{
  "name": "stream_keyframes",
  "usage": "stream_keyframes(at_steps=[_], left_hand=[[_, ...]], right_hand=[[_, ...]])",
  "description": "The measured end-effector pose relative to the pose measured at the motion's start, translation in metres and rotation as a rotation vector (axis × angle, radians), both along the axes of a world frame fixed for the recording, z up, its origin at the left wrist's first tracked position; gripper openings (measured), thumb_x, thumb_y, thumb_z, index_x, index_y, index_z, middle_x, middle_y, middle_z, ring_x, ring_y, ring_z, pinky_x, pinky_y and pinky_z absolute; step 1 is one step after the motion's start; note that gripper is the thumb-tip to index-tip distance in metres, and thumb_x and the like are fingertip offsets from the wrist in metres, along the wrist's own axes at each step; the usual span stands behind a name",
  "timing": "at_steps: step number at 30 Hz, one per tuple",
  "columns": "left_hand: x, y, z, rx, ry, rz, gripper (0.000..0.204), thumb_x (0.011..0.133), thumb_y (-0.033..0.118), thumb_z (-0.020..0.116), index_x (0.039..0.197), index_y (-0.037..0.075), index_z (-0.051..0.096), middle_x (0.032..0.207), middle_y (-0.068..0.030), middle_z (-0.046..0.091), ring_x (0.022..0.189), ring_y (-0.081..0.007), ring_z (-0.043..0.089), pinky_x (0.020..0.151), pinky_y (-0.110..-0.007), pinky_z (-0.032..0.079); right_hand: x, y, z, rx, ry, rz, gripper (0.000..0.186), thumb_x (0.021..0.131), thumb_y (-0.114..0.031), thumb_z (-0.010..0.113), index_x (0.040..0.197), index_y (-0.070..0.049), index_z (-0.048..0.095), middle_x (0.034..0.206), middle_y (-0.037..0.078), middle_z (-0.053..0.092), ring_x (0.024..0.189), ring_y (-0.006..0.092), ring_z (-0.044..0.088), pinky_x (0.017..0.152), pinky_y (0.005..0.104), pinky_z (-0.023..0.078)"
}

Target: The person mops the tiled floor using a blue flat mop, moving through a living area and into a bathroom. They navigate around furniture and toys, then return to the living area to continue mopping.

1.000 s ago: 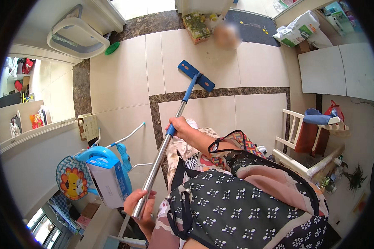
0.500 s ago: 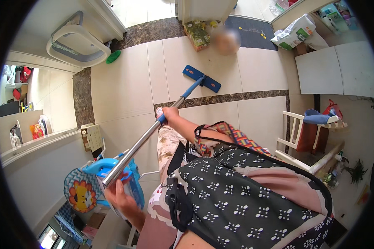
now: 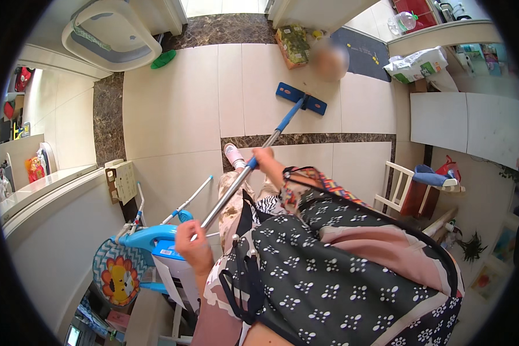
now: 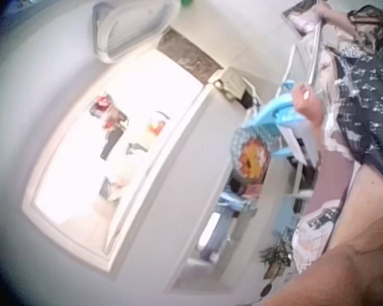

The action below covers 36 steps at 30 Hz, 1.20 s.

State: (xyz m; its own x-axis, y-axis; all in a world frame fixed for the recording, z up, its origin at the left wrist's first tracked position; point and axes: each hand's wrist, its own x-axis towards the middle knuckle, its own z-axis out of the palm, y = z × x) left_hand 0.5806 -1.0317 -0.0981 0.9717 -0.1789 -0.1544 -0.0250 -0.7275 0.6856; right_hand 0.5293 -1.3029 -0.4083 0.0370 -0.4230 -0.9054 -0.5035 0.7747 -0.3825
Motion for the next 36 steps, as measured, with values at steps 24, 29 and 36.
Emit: stream_keyframes(at_steps=[24, 29, 36], left_hand=[[0.138, 0.168, 0.083, -0.298, -0.373, 0.267, 0.019, 0.1, 0.013, 0.058, 0.112, 0.005, 0.07, 0.075, -0.0023, 0.066, 0.058, -0.0066, 0.056, 0.043, -0.019, 0.041], [0.17, 0.183, 0.075, -0.259, -0.177, 0.389, 0.022, 0.1, 0.014, 0.055, 0.112, 0.005, 0.071, 0.071, 0.0007, 0.06, 0.061, -0.0067, 0.054, 0.047, -0.02, 0.042], [0.234, 0.208, 0.047, 0.235, -0.011, 0.231, 0.023, 0.095, 0.009, 0.053, 0.108, -0.004, 0.069, 0.088, -0.02, 0.07, 0.068, -0.0245, 0.064, 0.062, -0.037, 0.05]], right_hand=[[0.137, 0.072, 0.236, 0.441, -0.367, -0.08, 0.011, 0.091, -0.005, 0.046, 0.099, 0.002, 0.046, 0.09, 0.016, 0.055, 0.093, 0.0408, 0.064, 0.088, 0.0605, 0.052], [0.193, 0.081, 0.226, 0.415, -0.394, -0.043, 0.021, 0.09, -0.004, 0.051, 0.108, 0.002, 0.044, 0.094, 0.016, 0.057, 0.087, 0.039, 0.067, 0.081, 0.0584, 0.057], [0.314, 0.107, 0.182, 0.346, -0.266, 0.119, 0.02, 0.087, -0.006, 0.053, 0.102, 0.007, 0.048, 0.09, 0.019, 0.058, 0.085, 0.0376, 0.067, 0.069, 0.0551, 0.06]])
